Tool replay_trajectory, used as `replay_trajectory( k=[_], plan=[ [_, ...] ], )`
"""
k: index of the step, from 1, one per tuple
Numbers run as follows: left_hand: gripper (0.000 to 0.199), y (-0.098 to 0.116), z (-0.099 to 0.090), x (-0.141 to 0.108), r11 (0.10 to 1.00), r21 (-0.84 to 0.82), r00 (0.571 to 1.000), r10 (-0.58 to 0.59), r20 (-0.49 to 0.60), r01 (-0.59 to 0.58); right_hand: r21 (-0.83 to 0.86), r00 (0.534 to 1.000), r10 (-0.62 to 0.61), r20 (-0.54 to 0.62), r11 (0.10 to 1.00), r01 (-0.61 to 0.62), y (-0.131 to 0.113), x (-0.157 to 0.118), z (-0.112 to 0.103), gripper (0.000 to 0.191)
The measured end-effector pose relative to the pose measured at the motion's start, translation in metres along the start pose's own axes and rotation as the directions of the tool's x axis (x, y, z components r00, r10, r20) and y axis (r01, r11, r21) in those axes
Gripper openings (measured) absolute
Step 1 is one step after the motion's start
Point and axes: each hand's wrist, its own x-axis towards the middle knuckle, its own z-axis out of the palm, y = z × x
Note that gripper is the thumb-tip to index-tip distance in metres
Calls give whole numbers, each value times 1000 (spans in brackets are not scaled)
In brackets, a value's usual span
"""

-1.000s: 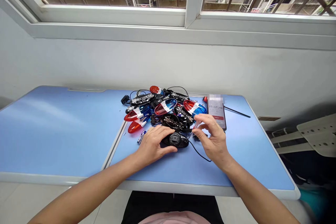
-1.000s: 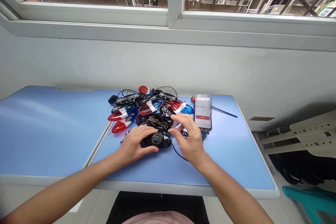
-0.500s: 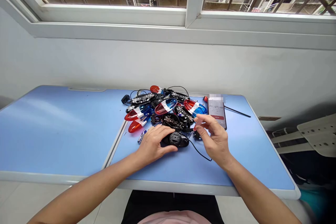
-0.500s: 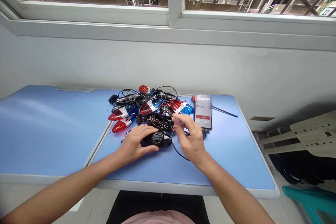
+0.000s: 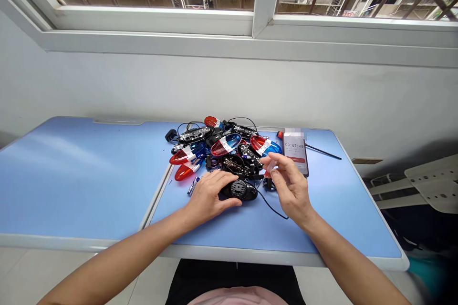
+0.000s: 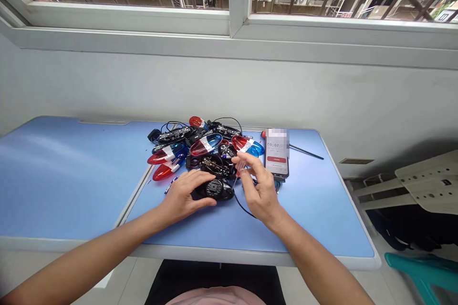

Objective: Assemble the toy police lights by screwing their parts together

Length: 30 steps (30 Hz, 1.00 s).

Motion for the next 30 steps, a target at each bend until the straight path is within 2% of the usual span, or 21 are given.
replay_trajectory(
  k=[4, 9, 14, 17, 20, 25, 30],
  plan=[
    [51, 0, -1, 0, 1000, -3, 1000, -1, 6, 1, -54, 998, -46, -33, 998, 44, 0, 2, 0, 33],
    [51, 0, -1, 0, 1000, -10, 1000, -11, 16, 11, -58, 999, 2, -44, 998, -5, -1, 1, 1, 40],
    [51, 0, -1, 0, 1000, -6, 1000, -17, 14, 17, -66, 998, -43, -51, 997, 40, 0, 2, 1, 32],
    [51, 0, -1, 0, 1000, -4, 1000, -22, 18, 23, -65, 998, -14, -67, 998, 10, -2, 2, 0, 32],
    [51, 1, -1, 0, 1000, -6, 1000, -24, 20, 24, -63, 998, 13, -56, 998, -16, -2, 1, 0, 35],
    [51, 2, -1, 0, 1000, 0, 1000, -6, 11, 6, -52, 999, -36, -27, 998, 35, 0, 1, 2, 35],
    [49, 1, -2, 0, 1000, -7, 1000, -2, -14, 2, 23, 997, 68, -46, 997, -67, 0, 3, 0, 30]
  ],
)
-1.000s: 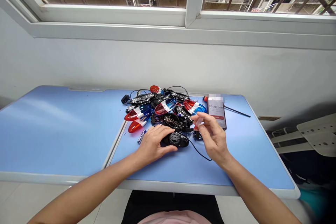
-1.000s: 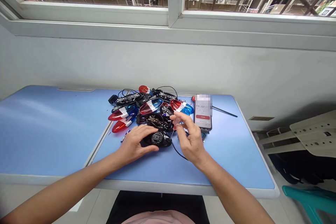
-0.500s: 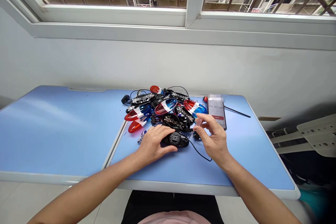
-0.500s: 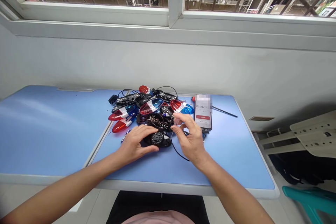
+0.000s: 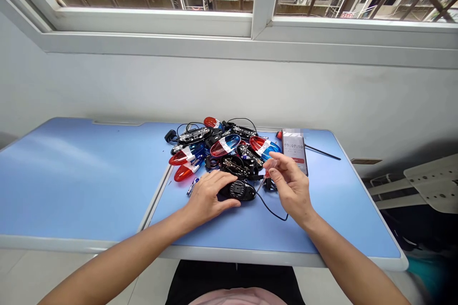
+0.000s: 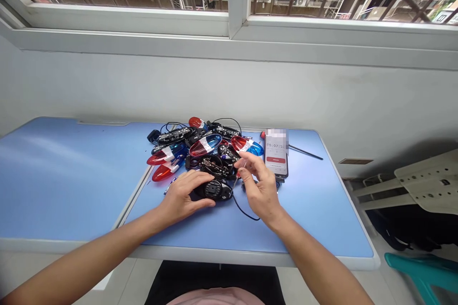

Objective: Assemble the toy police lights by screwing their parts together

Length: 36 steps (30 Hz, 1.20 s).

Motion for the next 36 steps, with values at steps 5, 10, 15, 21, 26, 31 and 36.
replay_trajectory(
  k=[5, 10, 15, 21, 26, 31, 36],
  plan=[
    [48, -2, -2, 0, 999, -34, 999, 20, -50, -22, 27, 996, 13, -87, 1000, -11, -2, 0, -2, 29],
    [48, 1, -7, 2, 985, -170, 1000, -21, 4, 21, 23, 984, -8, -179, 1000, 12, -1, 0, 0, 29],
    [54, 3, -11, 5, 956, -293, 995, 10, 99, 20, -17, 983, -19, -182, 1000, 16, 3, -2, 3, 31],
    [71, 2, -11, 6, 976, -212, 989, -21, 146, 53, -34, 994, -37, -102, 999, 34, 3, -4, 4, 30],
    [73, 3, -10, 12, 984, -134, 981, -94, 171, 118, -37, 989, -53, -137, 998, 49, 2, -3, 3, 30],
    [84, -4, -14, 17, 983, -159, 979, -59, 196, 91, -8, 987, -105, -121, 994, 105, -9, 3, 13, 31],
    [76, -10, -29, 20, 979, -197, 953, 111, 282, -55, -67, 973, -222, 56, 972, 226, -21, 14, 28, 36]
  ],
)
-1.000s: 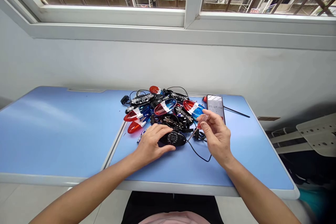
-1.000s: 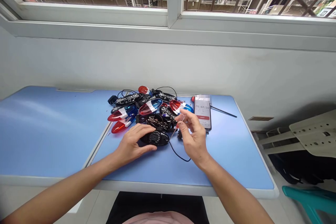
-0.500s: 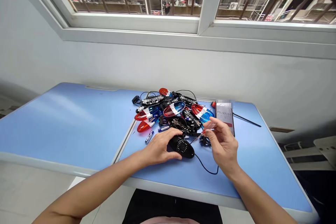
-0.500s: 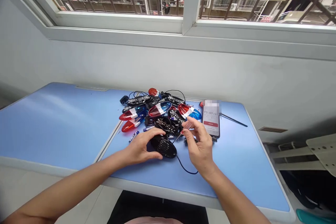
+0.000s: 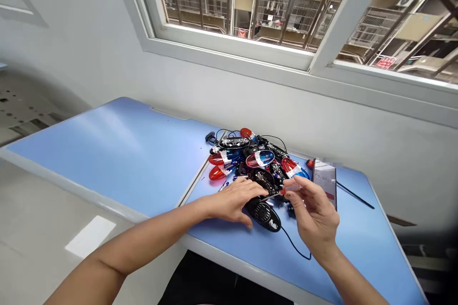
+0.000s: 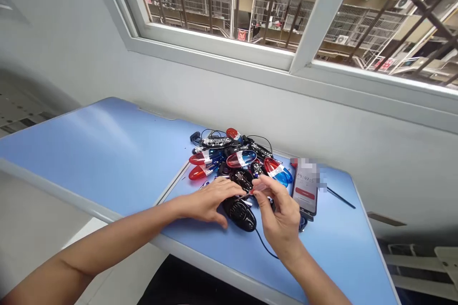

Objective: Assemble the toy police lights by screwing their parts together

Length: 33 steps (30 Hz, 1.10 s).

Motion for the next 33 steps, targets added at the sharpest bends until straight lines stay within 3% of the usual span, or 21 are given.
replay_trajectory(
  k=[7, 11, 17, 26, 33],
  plan=[
    [48, -7, 6, -1, 995, 75, 993, -66, -96, 73, -45, 992, -29, 122, 998, 34, -1, 9, 12, 38],
    [49, -7, 13, 0, 992, 56, 987, -109, -119, 116, -68, 984, -40, 173, 996, 52, 1, 9, 16, 38],
    [54, 0, 11, 2, 976, 43, 976, -214, -32, 216, -82, 974, -58, 219, 994, 78, 2, 8, 20, 38],
    [51, 3, 9, 4, 974, 48, 975, -222, -19, 222, -150, 926, -173, 336, 961, 234, -16, 20, 26, 38],
    [56, 7, 9, 6, 961, 31, 961, -275, 3, 275, -176, 935, -150, 322, 961, 215, -16, 19, 28, 40]
  ],
)
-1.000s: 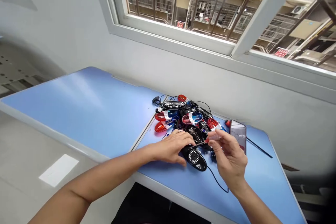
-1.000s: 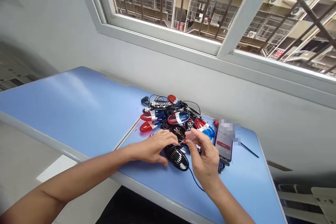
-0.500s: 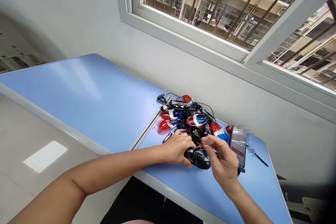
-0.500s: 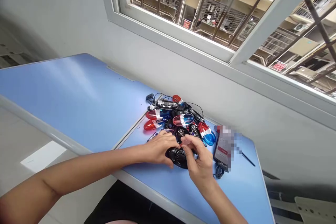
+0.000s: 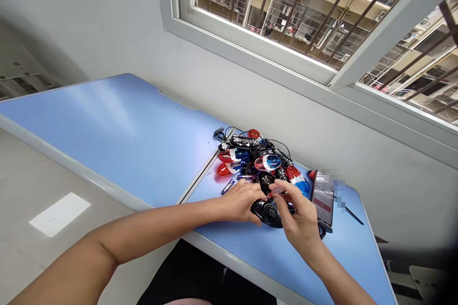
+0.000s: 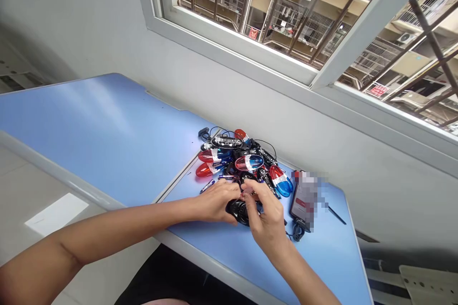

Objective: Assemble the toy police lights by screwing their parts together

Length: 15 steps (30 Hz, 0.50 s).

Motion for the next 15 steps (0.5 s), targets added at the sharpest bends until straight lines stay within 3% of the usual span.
replay_trajectory(
  k=[15],
  plan=[
    [57, 0, 3, 0, 999, -21, 1000, -30, -3, 30, -50, 988, -146, 58, 988, 149, -7, 7, -3, 43]
  ],
)
